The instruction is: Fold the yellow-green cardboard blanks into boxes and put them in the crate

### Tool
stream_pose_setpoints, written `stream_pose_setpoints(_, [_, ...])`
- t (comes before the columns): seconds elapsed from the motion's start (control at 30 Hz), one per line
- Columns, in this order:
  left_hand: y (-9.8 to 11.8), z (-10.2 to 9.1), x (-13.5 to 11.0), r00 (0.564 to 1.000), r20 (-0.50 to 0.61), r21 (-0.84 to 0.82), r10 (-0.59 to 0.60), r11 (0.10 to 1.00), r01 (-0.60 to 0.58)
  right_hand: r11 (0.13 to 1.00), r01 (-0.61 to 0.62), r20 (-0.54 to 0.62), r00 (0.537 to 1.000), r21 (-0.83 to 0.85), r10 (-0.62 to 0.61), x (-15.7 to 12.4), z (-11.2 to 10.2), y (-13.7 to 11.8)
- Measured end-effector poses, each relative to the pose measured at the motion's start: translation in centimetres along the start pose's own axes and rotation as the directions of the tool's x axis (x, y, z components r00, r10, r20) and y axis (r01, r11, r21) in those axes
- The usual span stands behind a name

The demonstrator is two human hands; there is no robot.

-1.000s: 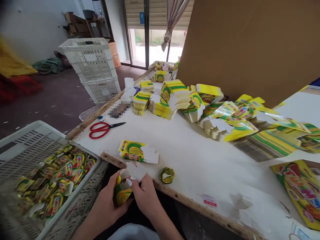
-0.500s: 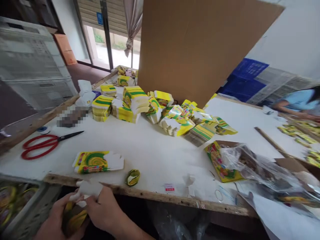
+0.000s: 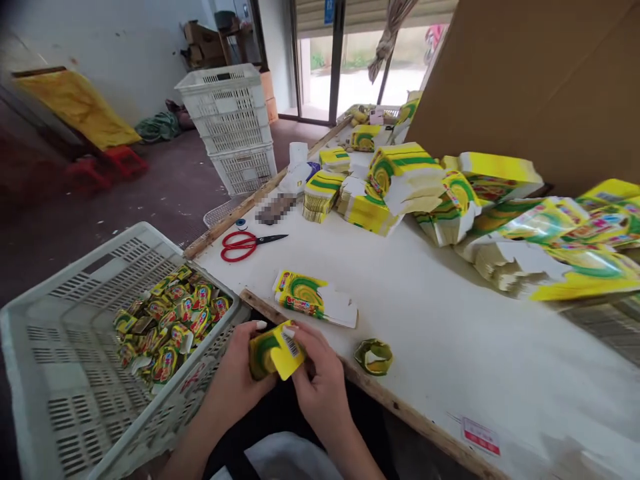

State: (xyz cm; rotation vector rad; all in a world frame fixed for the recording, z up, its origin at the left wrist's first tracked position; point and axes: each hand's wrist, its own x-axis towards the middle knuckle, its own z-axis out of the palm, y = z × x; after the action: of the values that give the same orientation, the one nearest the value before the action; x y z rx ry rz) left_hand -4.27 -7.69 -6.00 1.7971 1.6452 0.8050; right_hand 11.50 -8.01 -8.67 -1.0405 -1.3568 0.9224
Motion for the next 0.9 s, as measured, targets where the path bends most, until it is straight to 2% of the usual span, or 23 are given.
stream_pose_setpoints(0.07, [-0.2, -0.6, 0.2, 1.000, 0.008, -0.008, 0.007, 1.000, -0.007, 1.000, -0.018, 0.010, 1.000, 0.014, 0.018, 0.2, -0.4, 0.0])
stream_pose_setpoints(0.2, [-0.4, -1.3, 0.5, 0.997, 0.073, -0.097, -0.013, 0.995, 0.020, 1.000, -0.012, 0.107, 0.994, -0.021, 0.014, 0.5, -0.7, -0.2])
stream_pose_setpoints(0.3, [-0.3, -1.3, 0.5, 0.994, 0.071, -0.242, -0.080, 0.966, 0.095, 1.000, 0.010, 0.055, 0.998, -0.025, -0.008, 0.5, -0.6, 0.2])
stream_pose_setpoints(0.37, [-0.3, -1.1, 0.5, 0.984, 0.034, -0.393, -0.177, 0.903, 0.176, 1.000, 0.005, -0.005, 1.000, -0.019, -0.005, 0.4, -0.4, 0.5])
stream_pose_setpoints(0.5, [-0.3, -0.8, 0.8, 0.928, -0.023, -0.682, -0.372, 0.685, 0.257, 0.999, 0.010, -0.102, 0.995, -0.046, -0.014, 0.3, -0.3, 0.9])
stream_pose_setpoints(0.57, [-0.2, -0.6, 0.9, 0.910, -0.013, -0.759, -0.415, 0.596, 0.261, 0.996, 0.032, -0.065, 0.997, -0.083, -0.038, 0.2, -0.3, 0.9])
stream_pose_setpoints(0.67, [0.2, -0.3, 0.8, 0.896, 0.031, -0.802, -0.444, 0.523, 0.287, 0.990, 0.044, 0.040, 0.998, -0.135, -0.039, 0.2, -0.4, 1.1])
stream_pose_setpoints(0.77, [0.4, -0.1, 0.7, 0.894, 0.041, -0.830, -0.446, 0.483, 0.279, 0.984, 0.069, 0.116, 0.992, -0.165, -0.050, 0.4, -0.8, 1.3])
stream_pose_setpoints(0.9, [0.4, -0.4, 1.0, 0.885, -0.009, -0.852, -0.466, 0.467, 0.237, 0.970, 0.142, 0.211, 0.972, -0.198, -0.099, 0.9, -1.6, 1.5])
